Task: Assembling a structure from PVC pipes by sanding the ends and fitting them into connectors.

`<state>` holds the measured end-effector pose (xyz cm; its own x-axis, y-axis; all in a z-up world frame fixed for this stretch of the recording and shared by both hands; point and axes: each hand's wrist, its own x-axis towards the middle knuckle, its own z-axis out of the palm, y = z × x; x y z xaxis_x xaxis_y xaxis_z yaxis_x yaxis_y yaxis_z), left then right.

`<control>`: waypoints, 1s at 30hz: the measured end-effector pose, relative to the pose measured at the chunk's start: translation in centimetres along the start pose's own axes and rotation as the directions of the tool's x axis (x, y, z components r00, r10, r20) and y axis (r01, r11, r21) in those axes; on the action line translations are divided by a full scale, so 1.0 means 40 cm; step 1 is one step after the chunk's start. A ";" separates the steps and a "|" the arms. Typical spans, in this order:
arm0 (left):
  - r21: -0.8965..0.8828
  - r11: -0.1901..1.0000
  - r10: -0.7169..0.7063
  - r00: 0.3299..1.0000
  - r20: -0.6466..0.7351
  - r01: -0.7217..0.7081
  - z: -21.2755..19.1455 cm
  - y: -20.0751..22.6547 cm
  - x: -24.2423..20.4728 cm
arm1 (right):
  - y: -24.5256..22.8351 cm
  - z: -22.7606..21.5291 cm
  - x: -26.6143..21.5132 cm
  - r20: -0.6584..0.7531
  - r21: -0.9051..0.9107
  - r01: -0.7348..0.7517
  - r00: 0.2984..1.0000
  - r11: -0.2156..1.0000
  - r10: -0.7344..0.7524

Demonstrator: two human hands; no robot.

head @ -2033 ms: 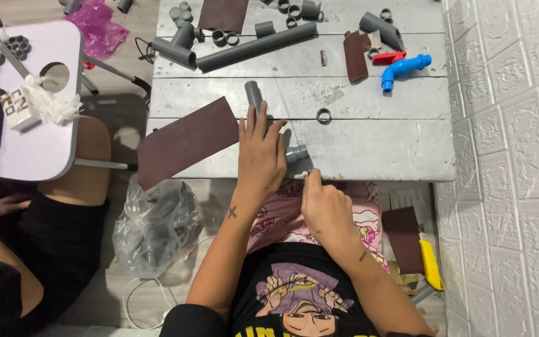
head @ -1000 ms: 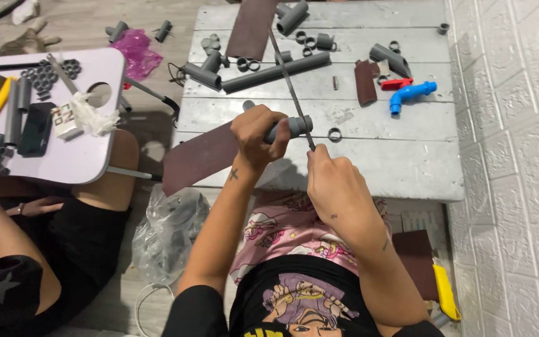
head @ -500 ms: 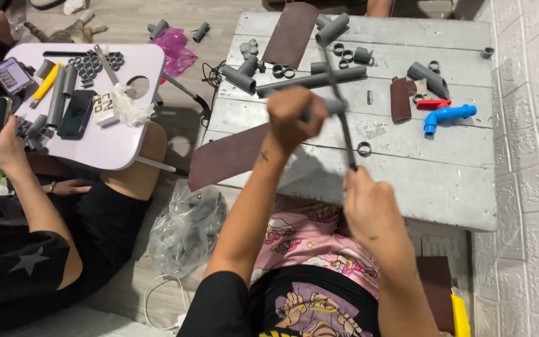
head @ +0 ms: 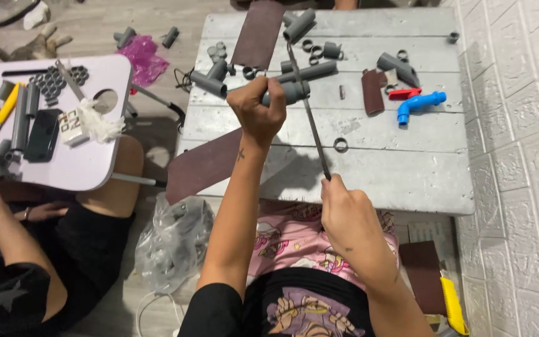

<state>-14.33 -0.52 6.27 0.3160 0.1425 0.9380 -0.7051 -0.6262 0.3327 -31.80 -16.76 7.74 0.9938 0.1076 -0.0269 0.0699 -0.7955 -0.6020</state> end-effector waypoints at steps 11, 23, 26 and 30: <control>-0.032 0.999 0.018 0.997 0.073 -0.016 0.023 -0.008 -0.062 | -0.011 -0.024 0.046 -0.084 0.018 0.043 0.996 0.999 -0.042; -0.034 0.997 -0.067 0.998 0.011 0.067 0.017 0.004 -0.011 | 0.019 0.054 0.052 -0.069 -0.039 0.077 0.994 0.996 -0.079; -0.079 0.993 -0.083 0.995 0.055 0.087 0.040 0.015 -0.074 | 0.020 -0.008 0.096 -0.153 -0.005 0.068 0.986 0.998 -0.068; -0.060 0.987 -0.152 0.988 -0.043 0.149 0.020 -0.013 -0.030 | 0.006 0.031 0.066 -0.090 -0.032 0.088 0.992 0.996 -0.090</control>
<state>-13.82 -0.97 4.88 0.3916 0.2686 0.8801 -0.6868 -0.5512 0.4738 -29.25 -15.93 6.54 0.9872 0.1246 0.0997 0.1594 -0.8016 -0.5762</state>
